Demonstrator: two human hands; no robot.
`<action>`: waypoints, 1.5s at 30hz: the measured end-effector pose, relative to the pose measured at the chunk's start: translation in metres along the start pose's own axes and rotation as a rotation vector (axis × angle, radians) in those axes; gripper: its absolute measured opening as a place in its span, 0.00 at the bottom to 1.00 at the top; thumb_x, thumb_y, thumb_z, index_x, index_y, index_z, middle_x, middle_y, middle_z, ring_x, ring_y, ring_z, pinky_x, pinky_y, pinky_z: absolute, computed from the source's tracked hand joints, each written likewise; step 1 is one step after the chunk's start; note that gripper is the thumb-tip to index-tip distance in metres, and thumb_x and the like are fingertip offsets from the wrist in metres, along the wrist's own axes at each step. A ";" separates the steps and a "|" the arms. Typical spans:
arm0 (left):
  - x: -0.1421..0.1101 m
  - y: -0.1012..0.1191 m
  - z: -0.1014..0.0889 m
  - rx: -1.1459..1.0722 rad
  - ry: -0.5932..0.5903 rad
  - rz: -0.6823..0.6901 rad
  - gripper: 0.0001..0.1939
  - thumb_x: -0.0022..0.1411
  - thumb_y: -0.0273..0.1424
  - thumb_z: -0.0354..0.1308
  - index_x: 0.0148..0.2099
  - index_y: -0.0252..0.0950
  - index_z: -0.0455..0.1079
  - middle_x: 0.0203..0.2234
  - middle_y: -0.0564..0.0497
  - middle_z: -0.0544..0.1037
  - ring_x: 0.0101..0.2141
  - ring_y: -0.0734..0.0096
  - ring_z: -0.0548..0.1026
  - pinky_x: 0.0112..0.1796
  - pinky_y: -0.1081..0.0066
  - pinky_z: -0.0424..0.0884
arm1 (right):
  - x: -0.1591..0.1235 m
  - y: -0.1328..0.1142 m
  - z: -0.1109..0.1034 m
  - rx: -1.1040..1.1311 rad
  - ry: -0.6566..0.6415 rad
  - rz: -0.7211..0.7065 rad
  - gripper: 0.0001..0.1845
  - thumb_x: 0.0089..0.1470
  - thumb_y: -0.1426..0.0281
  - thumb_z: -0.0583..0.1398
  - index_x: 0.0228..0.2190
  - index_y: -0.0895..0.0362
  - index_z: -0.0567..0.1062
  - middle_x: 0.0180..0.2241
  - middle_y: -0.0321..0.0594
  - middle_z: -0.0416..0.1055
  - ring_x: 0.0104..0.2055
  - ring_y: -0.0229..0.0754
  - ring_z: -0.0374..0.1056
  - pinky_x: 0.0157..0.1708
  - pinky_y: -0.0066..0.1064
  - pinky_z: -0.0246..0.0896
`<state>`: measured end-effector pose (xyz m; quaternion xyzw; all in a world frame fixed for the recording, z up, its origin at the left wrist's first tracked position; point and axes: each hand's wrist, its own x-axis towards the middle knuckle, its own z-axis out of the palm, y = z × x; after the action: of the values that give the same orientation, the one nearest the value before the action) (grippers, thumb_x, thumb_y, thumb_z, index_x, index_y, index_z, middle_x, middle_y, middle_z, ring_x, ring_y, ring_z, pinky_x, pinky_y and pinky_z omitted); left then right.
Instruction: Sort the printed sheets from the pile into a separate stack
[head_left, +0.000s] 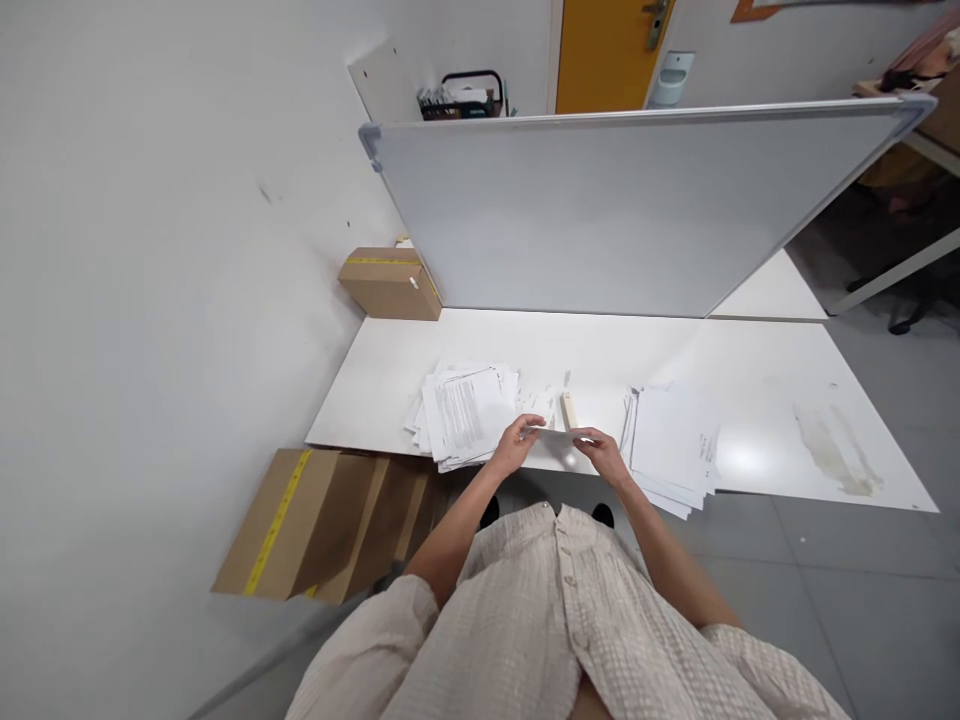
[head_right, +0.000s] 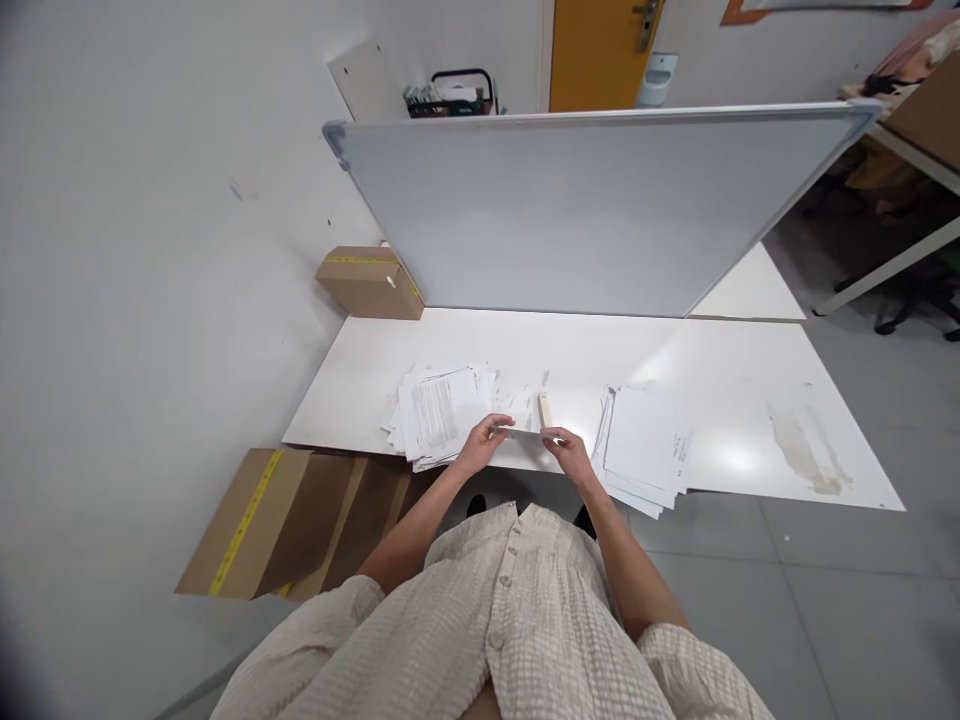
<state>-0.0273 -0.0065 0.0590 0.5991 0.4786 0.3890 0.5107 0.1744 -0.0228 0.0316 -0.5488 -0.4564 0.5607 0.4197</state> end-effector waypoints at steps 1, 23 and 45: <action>0.001 -0.004 0.002 0.002 -0.001 -0.010 0.11 0.56 0.31 0.49 0.41 0.34 0.65 0.38 0.48 0.71 0.41 0.69 0.67 0.42 0.70 0.62 | 0.001 0.003 0.001 0.020 0.014 0.012 0.12 0.39 0.64 0.61 0.29 0.56 0.75 0.34 0.39 0.73 0.36 0.42 0.66 0.38 0.34 0.59; 0.008 -0.029 0.003 0.029 0.012 -0.044 0.08 0.55 0.30 0.49 0.38 0.34 0.64 0.31 0.51 0.70 0.34 0.73 0.67 0.38 0.71 0.63 | 0.006 0.019 0.002 0.014 0.122 0.057 0.13 0.37 0.62 0.62 0.28 0.56 0.75 0.31 0.39 0.74 0.37 0.46 0.67 0.41 0.39 0.58; 0.014 -0.002 -0.014 0.730 -0.133 0.248 0.11 0.57 0.26 0.48 0.37 0.38 0.71 0.33 0.46 0.74 0.41 0.62 0.67 0.45 0.61 0.56 | -0.009 -0.002 -0.049 -0.427 -0.042 -0.232 0.12 0.43 0.65 0.60 0.35 0.47 0.75 0.40 0.37 0.70 0.46 0.46 0.62 0.48 0.40 0.53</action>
<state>-0.0373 0.0108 0.0588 0.8185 0.4752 0.2123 0.2431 0.2242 -0.0280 0.0367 -0.5574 -0.6331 0.4108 0.3461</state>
